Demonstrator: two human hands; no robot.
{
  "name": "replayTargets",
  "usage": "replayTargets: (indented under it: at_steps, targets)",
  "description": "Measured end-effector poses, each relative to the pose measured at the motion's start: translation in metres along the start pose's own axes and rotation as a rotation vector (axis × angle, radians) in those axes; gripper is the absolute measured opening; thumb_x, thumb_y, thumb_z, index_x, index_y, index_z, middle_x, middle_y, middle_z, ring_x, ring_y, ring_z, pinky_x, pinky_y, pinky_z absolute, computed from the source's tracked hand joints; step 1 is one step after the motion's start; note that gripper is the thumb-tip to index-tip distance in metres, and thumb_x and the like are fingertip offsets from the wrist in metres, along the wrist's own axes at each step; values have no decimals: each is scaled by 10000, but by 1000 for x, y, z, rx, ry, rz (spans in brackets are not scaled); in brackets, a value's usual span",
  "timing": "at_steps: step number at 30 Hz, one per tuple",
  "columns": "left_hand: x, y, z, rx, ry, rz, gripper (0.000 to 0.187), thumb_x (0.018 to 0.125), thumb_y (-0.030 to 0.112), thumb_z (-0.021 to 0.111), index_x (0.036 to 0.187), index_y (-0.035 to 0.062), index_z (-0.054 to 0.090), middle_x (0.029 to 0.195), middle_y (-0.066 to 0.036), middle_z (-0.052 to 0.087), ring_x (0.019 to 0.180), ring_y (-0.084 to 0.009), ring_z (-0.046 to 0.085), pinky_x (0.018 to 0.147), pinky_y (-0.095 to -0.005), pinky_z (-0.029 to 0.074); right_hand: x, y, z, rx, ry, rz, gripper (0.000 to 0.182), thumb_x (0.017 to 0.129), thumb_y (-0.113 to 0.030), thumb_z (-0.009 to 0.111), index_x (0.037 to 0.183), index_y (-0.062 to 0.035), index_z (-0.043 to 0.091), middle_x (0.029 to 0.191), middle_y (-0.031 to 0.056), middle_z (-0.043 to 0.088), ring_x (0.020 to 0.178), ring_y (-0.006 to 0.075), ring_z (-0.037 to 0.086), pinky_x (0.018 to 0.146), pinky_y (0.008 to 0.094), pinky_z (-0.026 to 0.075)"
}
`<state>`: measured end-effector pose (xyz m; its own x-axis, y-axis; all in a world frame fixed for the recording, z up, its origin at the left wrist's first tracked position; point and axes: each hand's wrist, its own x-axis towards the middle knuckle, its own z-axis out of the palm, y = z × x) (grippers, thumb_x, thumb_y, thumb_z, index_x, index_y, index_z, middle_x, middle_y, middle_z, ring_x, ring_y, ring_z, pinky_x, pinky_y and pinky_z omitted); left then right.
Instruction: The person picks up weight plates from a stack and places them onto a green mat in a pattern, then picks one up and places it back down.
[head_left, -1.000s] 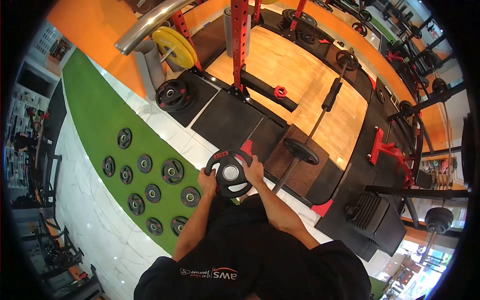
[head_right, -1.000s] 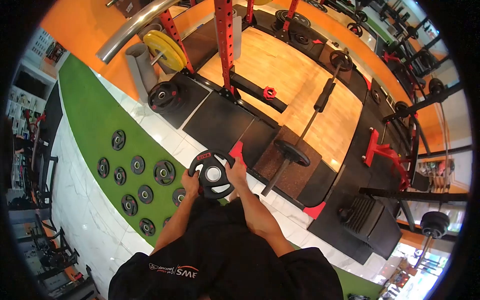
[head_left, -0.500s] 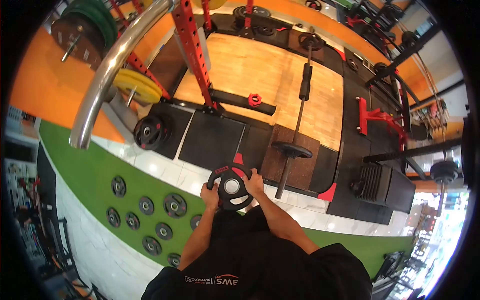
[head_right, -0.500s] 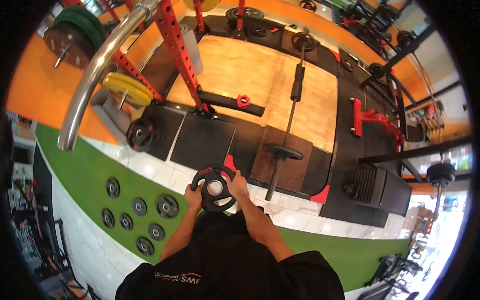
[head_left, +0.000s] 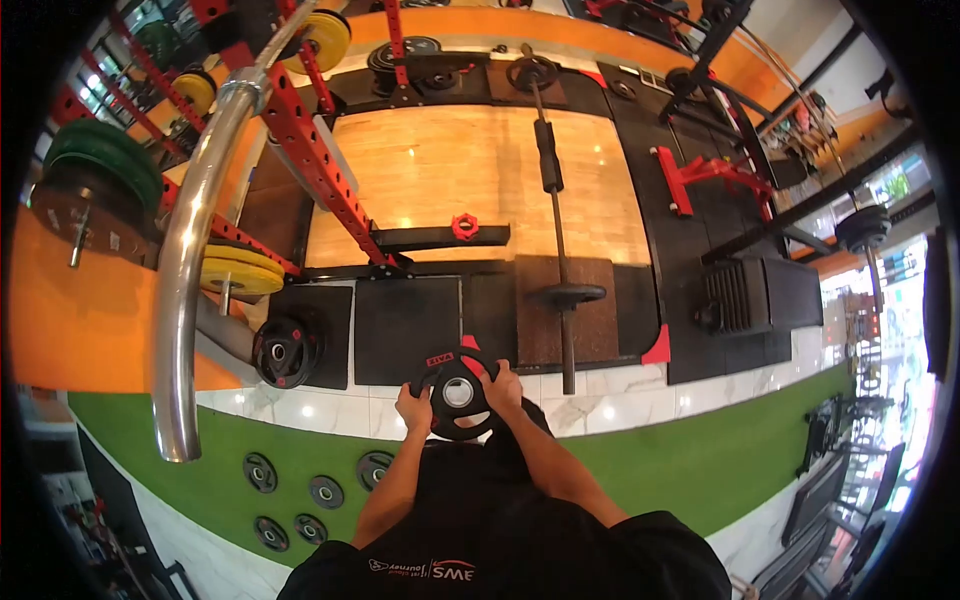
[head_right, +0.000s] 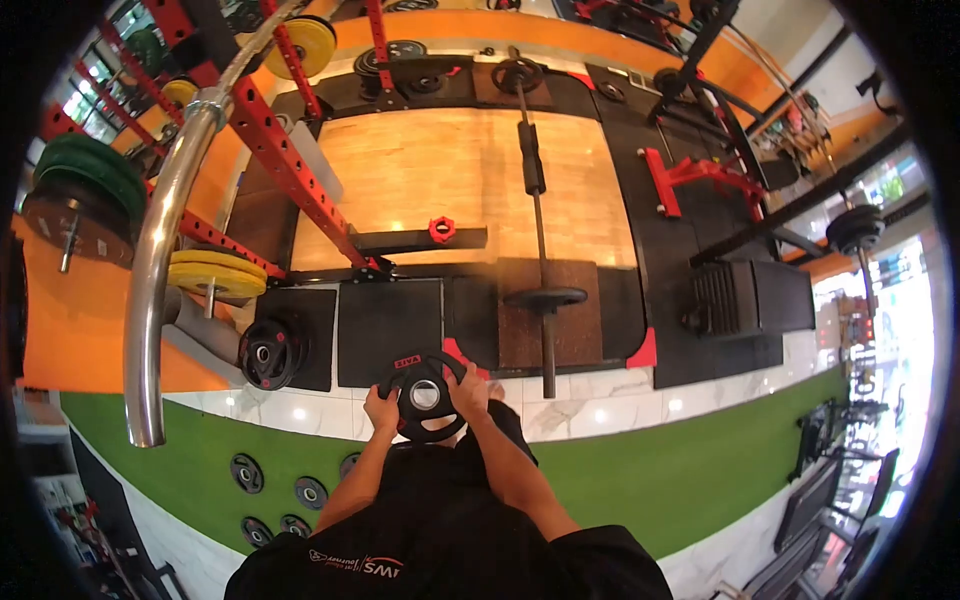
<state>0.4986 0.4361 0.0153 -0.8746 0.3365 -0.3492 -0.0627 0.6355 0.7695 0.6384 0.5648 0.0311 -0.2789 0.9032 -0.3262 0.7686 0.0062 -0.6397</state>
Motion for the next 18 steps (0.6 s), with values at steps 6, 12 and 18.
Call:
replayTargets:
  at_steps: [6, 12, 18]
  targets:
    - [0, 26, 6, 66, 1, -12, 311, 827, 120, 723, 1078, -43, 636, 993, -226, 700, 933, -376, 679, 816, -431, 512, 30, 37, 29, -62, -89, 120, 570, 847, -463, 626, 1285, -119, 503, 1044, 257, 673, 1145, 530, 526, 1024, 605, 302]
    - [4, 19, 26, 40, 37, 6, 270, 830, 113, 719, 1032, -47, 640, 907, -214, 707, 839, -353, 692, 746, -413, 518, 49, 49, 30, -49, -109, 87, 586, 846, -477, 626, 1292, -117, 503, 1084, 282, 653, 1170, 584, 468, 1067, 611, 277]
    - [-13, 34, 39, 81, -22, -94, 225, 831, 124, 721, 958, -40, 635, 845, -204, 702, 784, -331, 692, 700, -418, 511, 52, 73, 25, -10, -115, 47, 545, 827, -352, 679, 1210, 0, 516, 1229, 436, 480, 1224, 584, 410, 1087, 624, 256]
